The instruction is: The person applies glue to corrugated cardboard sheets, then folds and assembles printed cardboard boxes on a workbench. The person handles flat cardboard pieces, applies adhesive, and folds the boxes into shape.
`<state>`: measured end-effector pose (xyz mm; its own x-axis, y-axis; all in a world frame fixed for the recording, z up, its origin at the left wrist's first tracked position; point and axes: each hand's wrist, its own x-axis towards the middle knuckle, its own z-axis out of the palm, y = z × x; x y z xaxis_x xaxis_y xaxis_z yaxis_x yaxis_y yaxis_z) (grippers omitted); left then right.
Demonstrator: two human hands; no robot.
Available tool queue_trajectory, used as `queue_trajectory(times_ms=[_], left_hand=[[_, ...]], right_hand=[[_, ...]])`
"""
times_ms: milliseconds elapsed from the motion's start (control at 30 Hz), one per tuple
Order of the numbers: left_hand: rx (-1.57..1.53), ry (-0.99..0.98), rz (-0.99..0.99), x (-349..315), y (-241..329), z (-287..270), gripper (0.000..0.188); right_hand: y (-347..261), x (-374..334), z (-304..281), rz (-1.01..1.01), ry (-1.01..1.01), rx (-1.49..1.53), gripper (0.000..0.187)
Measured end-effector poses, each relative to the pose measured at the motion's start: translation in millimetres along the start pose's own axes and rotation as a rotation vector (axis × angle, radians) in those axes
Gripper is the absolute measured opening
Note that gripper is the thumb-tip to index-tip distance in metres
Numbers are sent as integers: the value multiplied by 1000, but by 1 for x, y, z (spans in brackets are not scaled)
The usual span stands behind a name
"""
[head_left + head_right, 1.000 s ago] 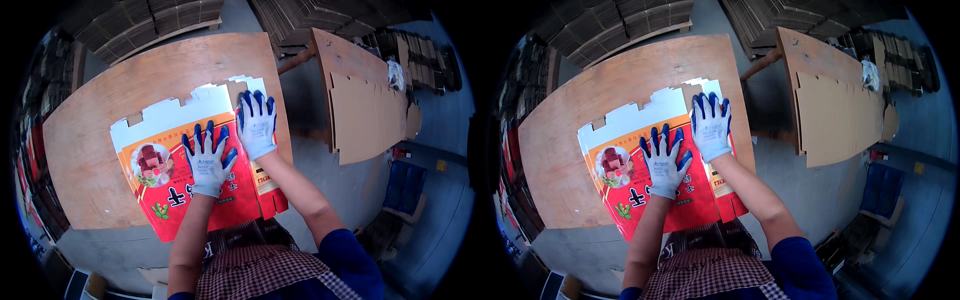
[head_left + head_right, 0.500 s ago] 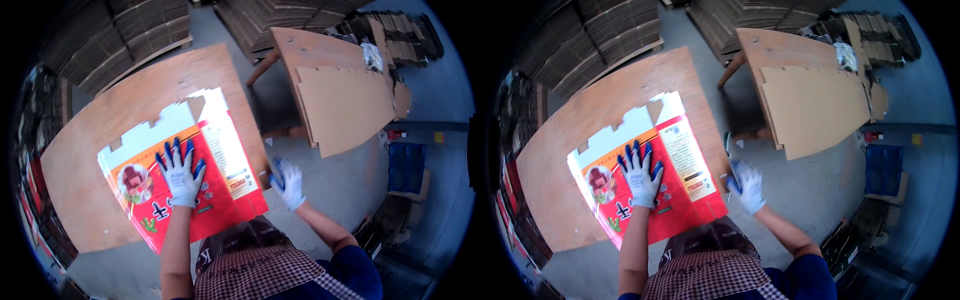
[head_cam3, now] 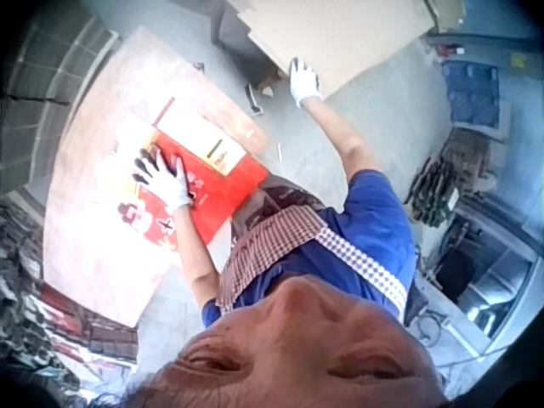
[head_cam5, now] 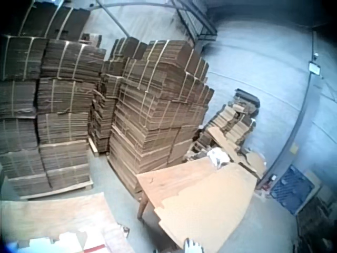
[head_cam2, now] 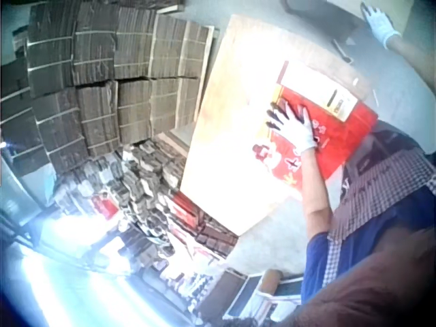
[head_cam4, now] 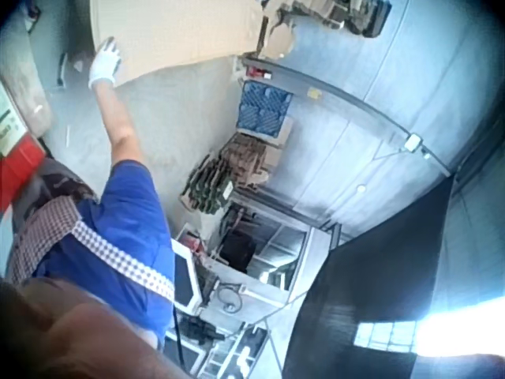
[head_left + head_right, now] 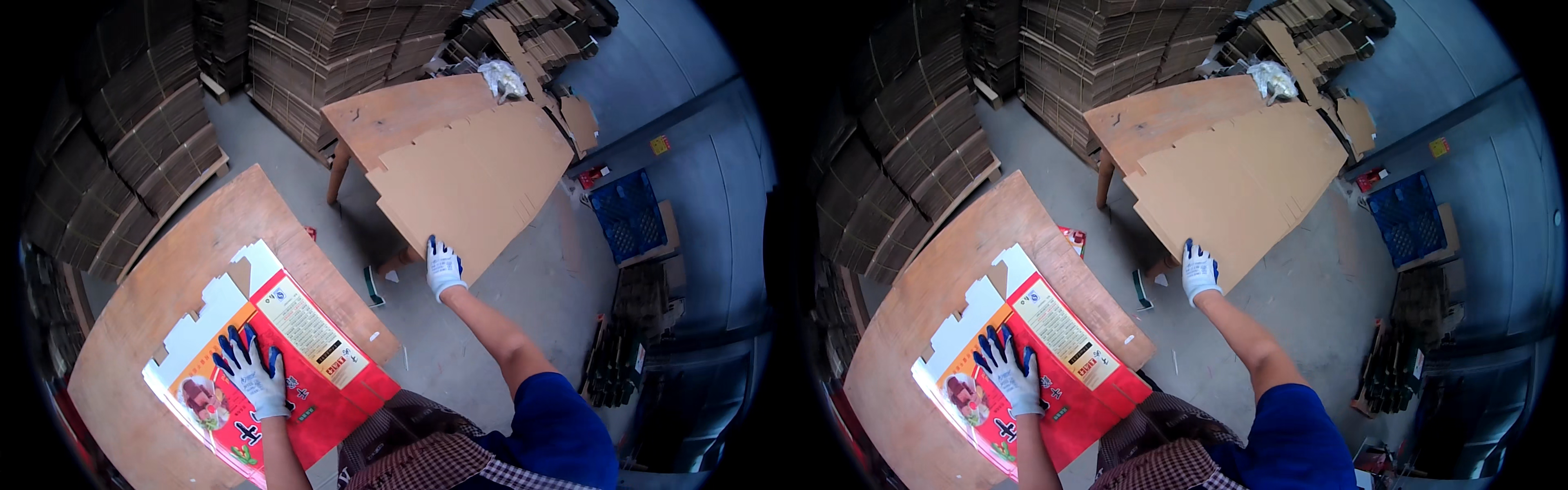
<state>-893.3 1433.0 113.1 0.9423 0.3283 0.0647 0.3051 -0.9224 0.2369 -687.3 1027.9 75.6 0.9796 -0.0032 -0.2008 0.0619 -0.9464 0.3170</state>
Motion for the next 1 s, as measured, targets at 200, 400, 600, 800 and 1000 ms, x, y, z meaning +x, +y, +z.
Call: queue_trajectory(times_ms=[200,400,600,800,1000], left_hand=[[-276,109,73,-8,-35,8,59],[-162,179,90,-68,-90,-21,50],[-306,174,-73,-101,-135,-1,47],[-2113,235,-725,-122,-172,-7,63],[-1970,166,-558,-118,-212,-35,52]], right_hand=[[-24,-54,-141,-218,103,134,52],[29,-142,-321,-58,222,1109,48],[23,-194,-408,-265,222,1501,67],[-88,-190,-268,-330,-267,1670,72],[-174,-208,-76,-366,-456,1688,70]])
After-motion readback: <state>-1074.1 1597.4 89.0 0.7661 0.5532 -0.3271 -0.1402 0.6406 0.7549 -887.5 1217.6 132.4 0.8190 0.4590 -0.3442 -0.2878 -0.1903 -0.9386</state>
